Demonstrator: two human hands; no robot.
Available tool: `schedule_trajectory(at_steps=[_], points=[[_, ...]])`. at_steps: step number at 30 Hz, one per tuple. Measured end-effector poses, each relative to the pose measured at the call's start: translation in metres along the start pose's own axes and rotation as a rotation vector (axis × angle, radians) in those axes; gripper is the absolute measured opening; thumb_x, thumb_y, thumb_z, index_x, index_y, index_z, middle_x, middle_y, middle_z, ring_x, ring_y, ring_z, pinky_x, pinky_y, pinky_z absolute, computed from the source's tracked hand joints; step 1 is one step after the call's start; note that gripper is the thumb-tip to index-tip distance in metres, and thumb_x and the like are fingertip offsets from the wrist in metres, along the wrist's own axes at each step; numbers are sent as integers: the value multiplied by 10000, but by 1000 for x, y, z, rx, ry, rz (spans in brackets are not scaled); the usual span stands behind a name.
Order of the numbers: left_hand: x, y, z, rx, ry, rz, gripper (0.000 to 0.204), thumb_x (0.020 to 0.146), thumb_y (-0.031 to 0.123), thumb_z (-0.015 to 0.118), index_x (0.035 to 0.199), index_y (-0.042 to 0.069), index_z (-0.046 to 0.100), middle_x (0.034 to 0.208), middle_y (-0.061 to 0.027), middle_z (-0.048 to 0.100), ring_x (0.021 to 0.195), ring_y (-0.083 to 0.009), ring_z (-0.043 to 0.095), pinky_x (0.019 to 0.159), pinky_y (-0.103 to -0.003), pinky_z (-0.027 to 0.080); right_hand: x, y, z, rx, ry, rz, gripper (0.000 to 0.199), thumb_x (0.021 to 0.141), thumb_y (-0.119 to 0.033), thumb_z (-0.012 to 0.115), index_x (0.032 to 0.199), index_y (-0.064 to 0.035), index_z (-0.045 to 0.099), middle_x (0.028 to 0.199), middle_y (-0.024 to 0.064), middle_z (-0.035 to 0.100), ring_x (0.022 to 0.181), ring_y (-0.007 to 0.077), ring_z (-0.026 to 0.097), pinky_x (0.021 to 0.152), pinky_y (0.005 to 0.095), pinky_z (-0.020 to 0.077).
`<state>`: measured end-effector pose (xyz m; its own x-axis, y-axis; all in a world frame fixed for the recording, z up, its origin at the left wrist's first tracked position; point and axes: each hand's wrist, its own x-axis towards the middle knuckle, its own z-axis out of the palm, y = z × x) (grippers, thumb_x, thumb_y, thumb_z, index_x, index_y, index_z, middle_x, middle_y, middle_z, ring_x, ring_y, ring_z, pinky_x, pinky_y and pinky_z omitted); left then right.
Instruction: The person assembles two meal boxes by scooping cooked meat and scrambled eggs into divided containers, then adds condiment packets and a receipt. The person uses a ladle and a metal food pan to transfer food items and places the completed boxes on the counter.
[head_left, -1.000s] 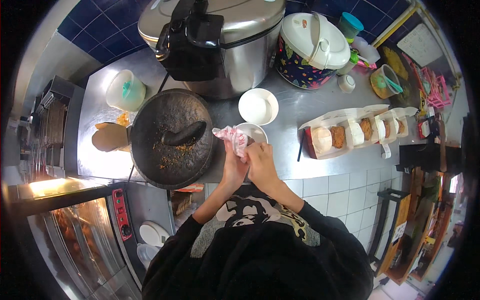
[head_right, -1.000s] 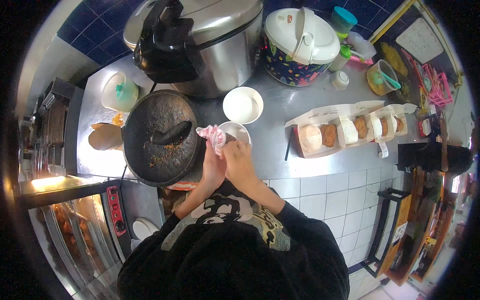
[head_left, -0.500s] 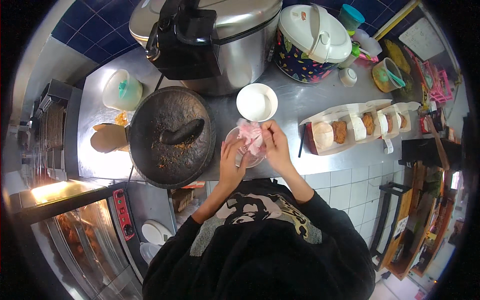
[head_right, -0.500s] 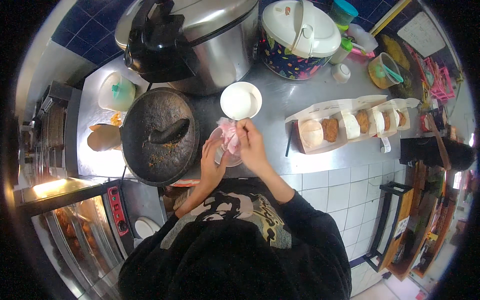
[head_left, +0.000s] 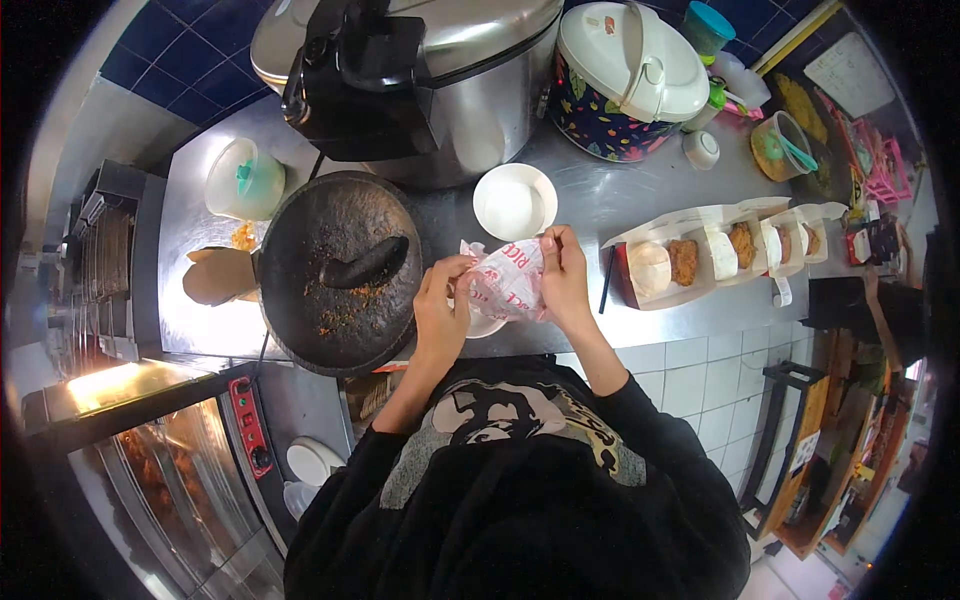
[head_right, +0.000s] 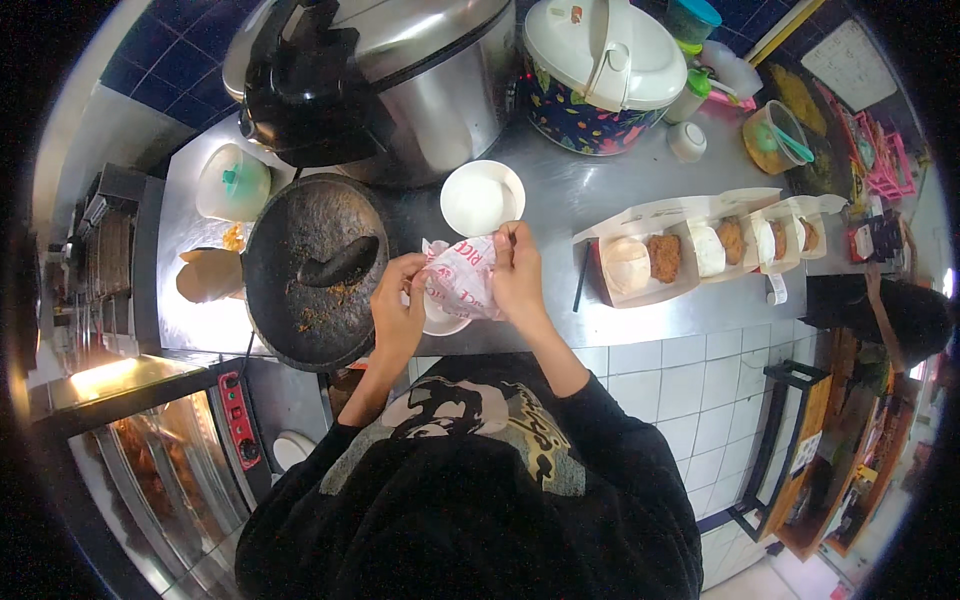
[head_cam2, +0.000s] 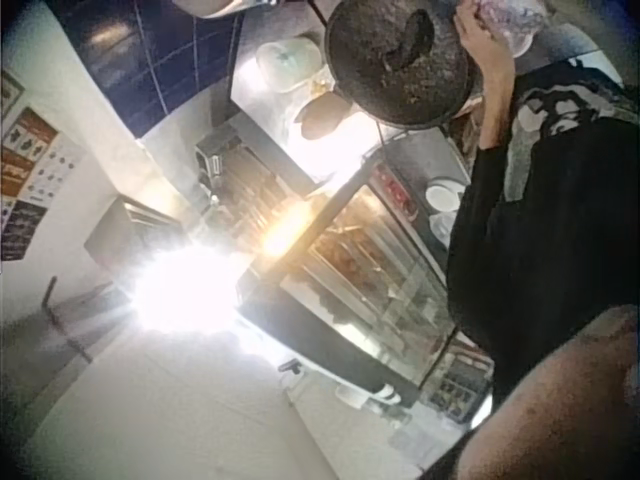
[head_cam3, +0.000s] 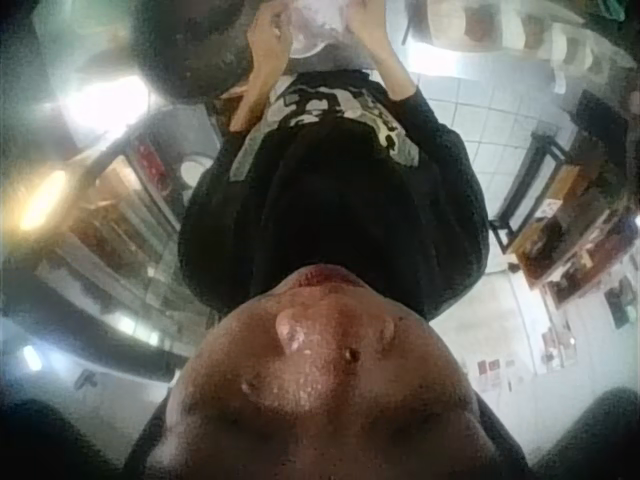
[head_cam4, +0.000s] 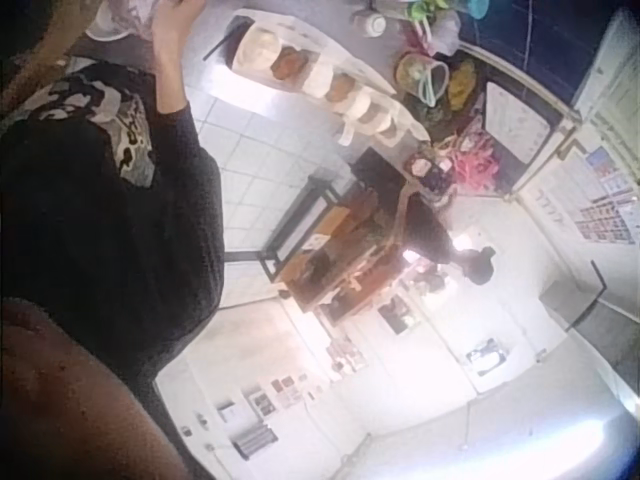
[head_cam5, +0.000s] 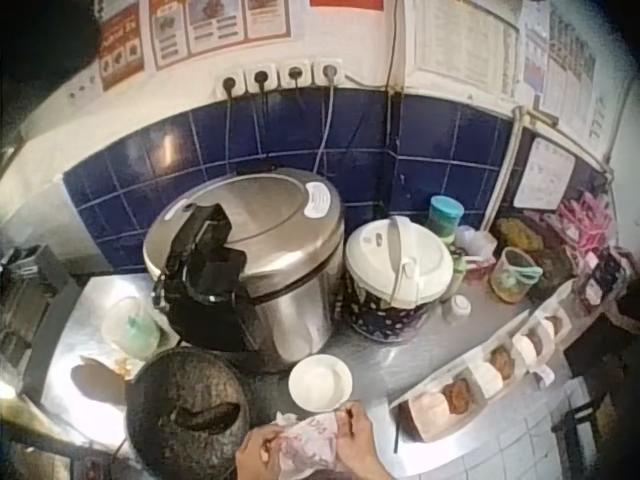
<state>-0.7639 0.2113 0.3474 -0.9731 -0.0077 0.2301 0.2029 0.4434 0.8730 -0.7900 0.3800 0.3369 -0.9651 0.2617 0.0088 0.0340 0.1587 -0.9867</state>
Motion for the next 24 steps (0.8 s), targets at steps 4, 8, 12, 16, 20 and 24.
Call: schedule_trajectory(at_steps=[4, 8, 12, 16, 20, 24], points=[[-1, 2, -10, -137, 43, -88, 155, 908, 67, 557, 1052, 12, 562, 911, -78, 635, 785, -123, 592, 647, -245, 465, 6, -7, 13, 112, -51, 15, 98, 952, -113, 466, 910, -25, 483, 694, 72, 490, 647, 139, 442, 628, 294, 402], [2, -1, -22, -135, 104, -71, 139, 919, 67, 543, 1041, 1, 558, 925, -71, 622, 770, -76, 561, 628, -206, 441, 10, -18, 26, 100, -117, -9, 66, 939, -88, 476, 922, -24, 466, 691, 90, 502, 626, 171, 461, 617, 313, 400], [4, -1, -25, 330, 58, 107, 258, 845, 80, 603, 1084, 10, 534, 1070, -137, 563, 973, -239, 535, 792, -351, 438, 26, -4, 31, -92, -66, -16, 69, 928, -83, 476, 937, -17, 455, 744, 176, 552, 682, 331, 549, 657, 389, 428], [-18, -3, -6, 488, -46, 193, 498, 752, 113, 656, 1213, 30, 489, 1209, -180, 491, 1142, -360, 430, 949, -459, 357, 26, 35, 30, -254, -11, -48, 92, 904, -79, 501, 947, -9, 461, 829, 226, 554, 790, 407, 561, 697, 432, 432], [-42, -33, 14, 590, -294, 154, 657, 743, 78, 647, 1350, 38, 397, 1241, -189, 497, 1142, -342, 478, 970, -425, 381, 17, 47, 19, -208, -33, -127, 162, 856, -50, 542, 997, -7, 476, 964, 211, 538, 815, 377, 561, 702, 430, 441], [-52, -54, 19, 777, -479, 232, 543, 847, 99, 496, 1367, 8, 369, 1314, -225, 453, 1228, -332, 456, 1001, -431, 380, -3, 15, 11, -228, -178, -450, 274, 771, -58, 623, 1029, -9, 546, 1113, 146, 520, 924, 331, 531, 748, 430, 451]])
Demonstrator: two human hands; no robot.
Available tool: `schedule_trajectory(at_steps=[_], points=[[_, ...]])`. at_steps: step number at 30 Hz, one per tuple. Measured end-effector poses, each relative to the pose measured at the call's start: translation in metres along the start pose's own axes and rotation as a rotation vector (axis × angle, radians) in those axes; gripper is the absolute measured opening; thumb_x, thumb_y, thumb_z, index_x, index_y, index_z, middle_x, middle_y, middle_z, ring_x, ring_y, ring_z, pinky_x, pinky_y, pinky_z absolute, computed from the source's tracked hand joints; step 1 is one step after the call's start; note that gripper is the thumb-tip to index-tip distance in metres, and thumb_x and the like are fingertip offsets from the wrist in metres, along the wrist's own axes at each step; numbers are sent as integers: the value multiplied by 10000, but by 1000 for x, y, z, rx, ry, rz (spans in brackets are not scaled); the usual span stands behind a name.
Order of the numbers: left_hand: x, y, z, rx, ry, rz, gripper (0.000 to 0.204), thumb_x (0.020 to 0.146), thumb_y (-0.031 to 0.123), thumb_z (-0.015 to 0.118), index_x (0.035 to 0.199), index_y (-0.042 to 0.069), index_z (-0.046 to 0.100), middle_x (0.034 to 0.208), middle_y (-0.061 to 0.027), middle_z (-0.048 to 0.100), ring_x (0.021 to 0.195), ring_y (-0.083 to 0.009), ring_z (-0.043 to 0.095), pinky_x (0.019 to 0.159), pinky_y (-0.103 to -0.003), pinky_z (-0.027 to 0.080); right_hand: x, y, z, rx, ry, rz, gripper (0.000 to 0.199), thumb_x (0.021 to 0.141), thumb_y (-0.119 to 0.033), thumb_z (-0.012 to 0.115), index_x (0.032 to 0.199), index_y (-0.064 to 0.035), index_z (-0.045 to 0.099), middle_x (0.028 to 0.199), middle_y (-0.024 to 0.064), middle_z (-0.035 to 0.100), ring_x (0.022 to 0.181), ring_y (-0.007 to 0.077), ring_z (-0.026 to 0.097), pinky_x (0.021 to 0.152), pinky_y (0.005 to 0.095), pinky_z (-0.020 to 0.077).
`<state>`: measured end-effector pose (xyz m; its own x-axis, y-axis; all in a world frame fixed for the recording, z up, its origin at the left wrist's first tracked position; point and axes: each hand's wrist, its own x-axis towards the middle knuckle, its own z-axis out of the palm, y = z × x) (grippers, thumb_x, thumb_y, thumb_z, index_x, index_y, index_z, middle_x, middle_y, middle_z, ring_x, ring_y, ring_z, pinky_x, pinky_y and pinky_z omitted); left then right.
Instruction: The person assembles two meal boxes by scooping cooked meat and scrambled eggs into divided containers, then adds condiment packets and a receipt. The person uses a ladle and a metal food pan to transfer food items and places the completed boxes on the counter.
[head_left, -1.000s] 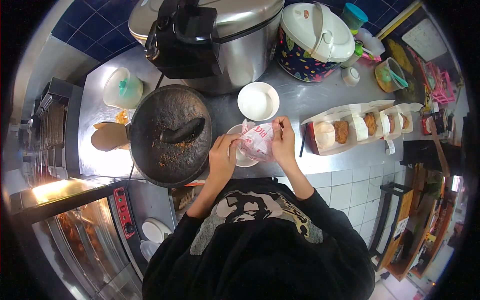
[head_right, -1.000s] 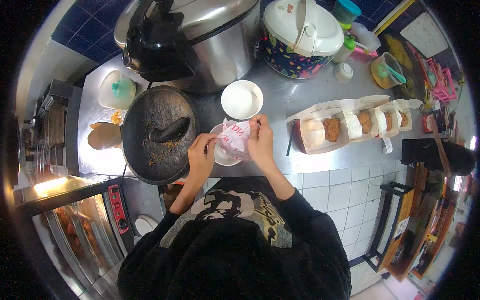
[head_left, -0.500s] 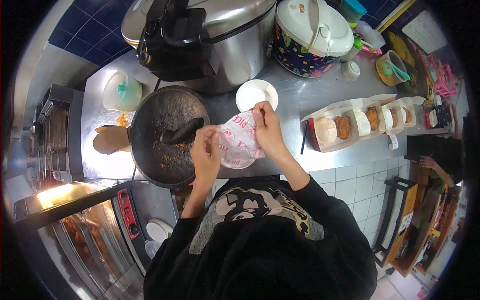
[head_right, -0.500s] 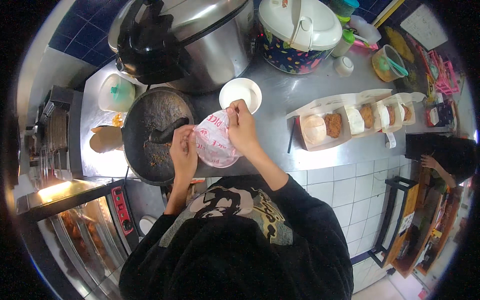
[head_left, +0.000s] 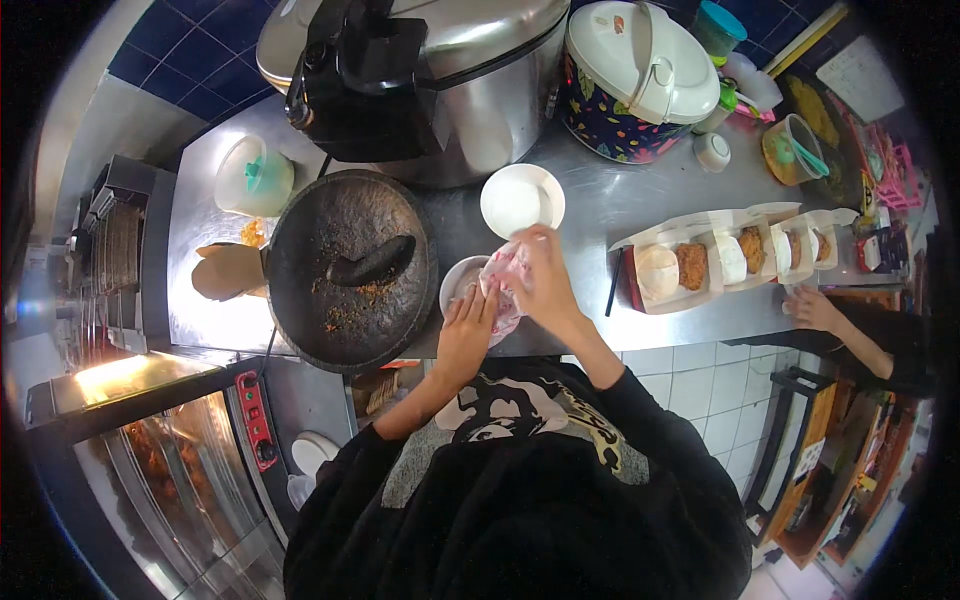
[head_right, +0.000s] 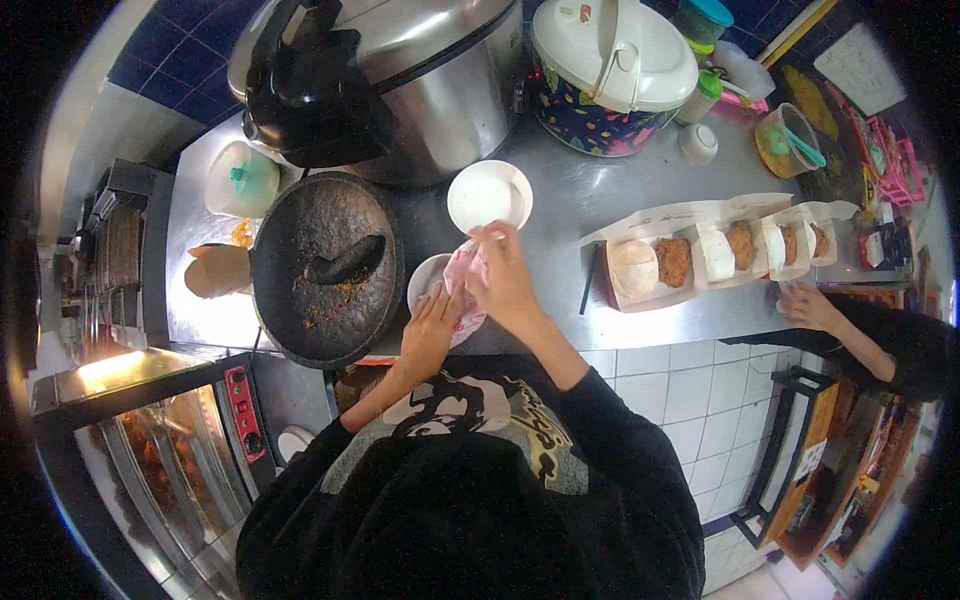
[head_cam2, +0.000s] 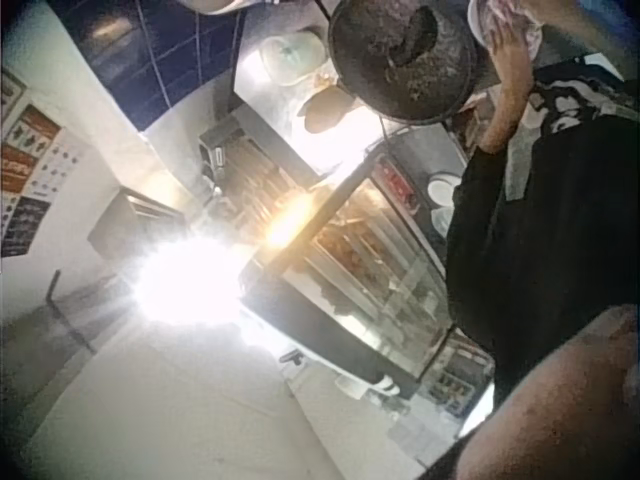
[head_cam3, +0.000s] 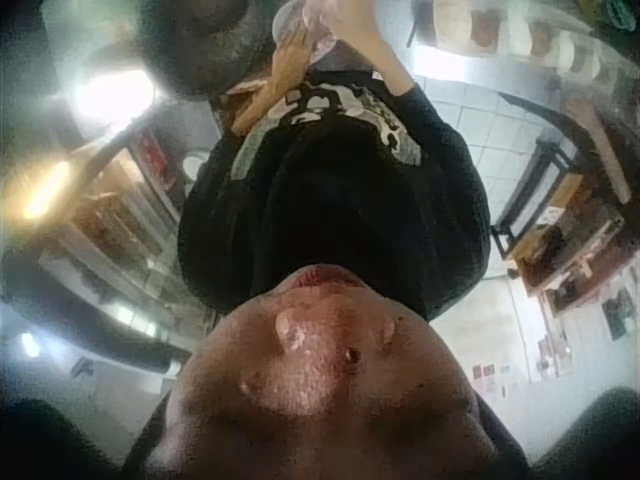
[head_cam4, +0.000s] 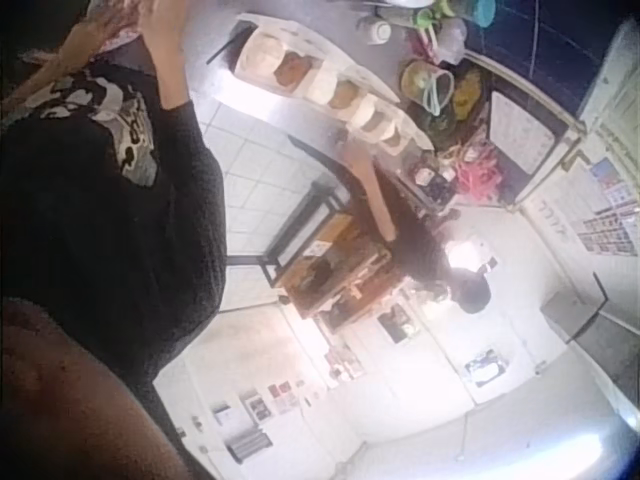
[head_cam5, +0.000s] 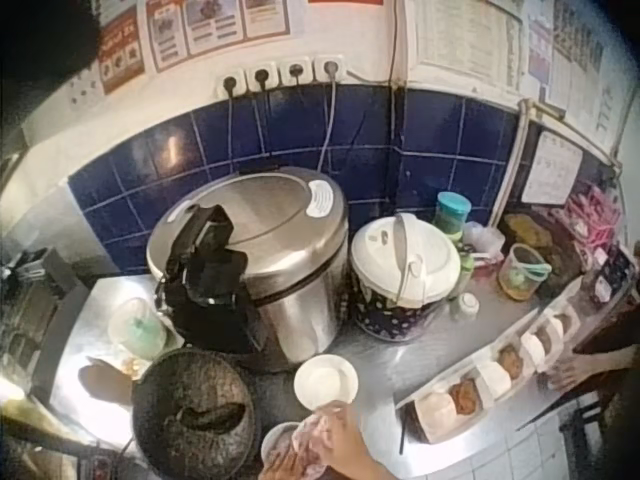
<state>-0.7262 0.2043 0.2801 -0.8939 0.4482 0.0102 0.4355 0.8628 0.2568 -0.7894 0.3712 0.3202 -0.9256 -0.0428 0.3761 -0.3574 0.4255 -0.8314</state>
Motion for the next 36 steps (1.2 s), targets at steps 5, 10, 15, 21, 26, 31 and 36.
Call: schedule_trajectory(at_steps=[5, 10, 15, 21, 26, 31, 36], points=[[2, -1, 19, 128, -116, 1, 509, 893, 128, 418, 1373, -28, 349, 1352, -277, 395, 1291, -364, 388, 1029, -469, 353, -22, 12, 5, -437, -347, -232, 170, 734, -125, 638, 876, -34, 662, 1160, 83, 530, 998, 260, 491, 786, 399, 423], [10, -4, 26, 116, -289, -14, 528, 900, 128, 409, 1380, -65, 301, 1362, -315, 357, 1314, -413, 336, 1024, -515, 356, -26, 26, 27, -703, -374, -325, 151, 704, -149, 634, 815, -60, 685, 1141, 42, 533, 968, 237, 474, 761, 368, 389], [15, -5, 30, 55, -434, -30, 591, 881, 151, 452, 1376, -106, 256, 1360, -359, 320, 1309, -464, 309, 991, -541, 383, -32, 25, 39, -755, -343, -335, 159, 719, -142, 618, 817, -45, 698, 1091, 24, 532, 946, 219, 472, 734, 371, 372], [13, -26, 46, -14, -399, 77, 595, 869, 181, 485, 1343, -121, 290, 1309, -390, 362, 1248, -504, 367, 982, -553, 381, -31, 33, 54, -777, -302, -375, 175, 707, -142, 621, 850, -57, 674, 1036, 22, 538, 911, 214, 479, 695, 355, 375], [28, -38, 12, -290, -523, 112, 522, 827, 126, 560, 1288, -71, 413, 1215, -350, 480, 1152, -522, 452, 965, -499, 412, -10, 21, 32, -638, -521, -315, 189, 730, -113, 602, 899, -40, 644, 1045, 70, 529, 982, 263, 487, 789, 383, 410], [5, -28, -20, -657, 25, -48, 452, 801, 86, 621, 1232, 37, 492, 1219, -253, 529, 1152, -444, 483, 926, -465, 437, 12, -17, 8, -543, -671, 50, 213, 730, -45, 624, 939, -5, 601, 1056, 144, 522, 964, 352, 544, 835, 412, 473], [0, -17, -55, -687, 306, -145, 550, 796, 151, 671, 1268, 9, 427, 1174, -233, 558, 1058, -411, 558, 865, -423, 469, 39, -17, 0, -413, -617, -172, 143, 795, -102, 617, 900, -10, 585, 977, 156, 544, 810, 337, 585, 689, 382, 485]])
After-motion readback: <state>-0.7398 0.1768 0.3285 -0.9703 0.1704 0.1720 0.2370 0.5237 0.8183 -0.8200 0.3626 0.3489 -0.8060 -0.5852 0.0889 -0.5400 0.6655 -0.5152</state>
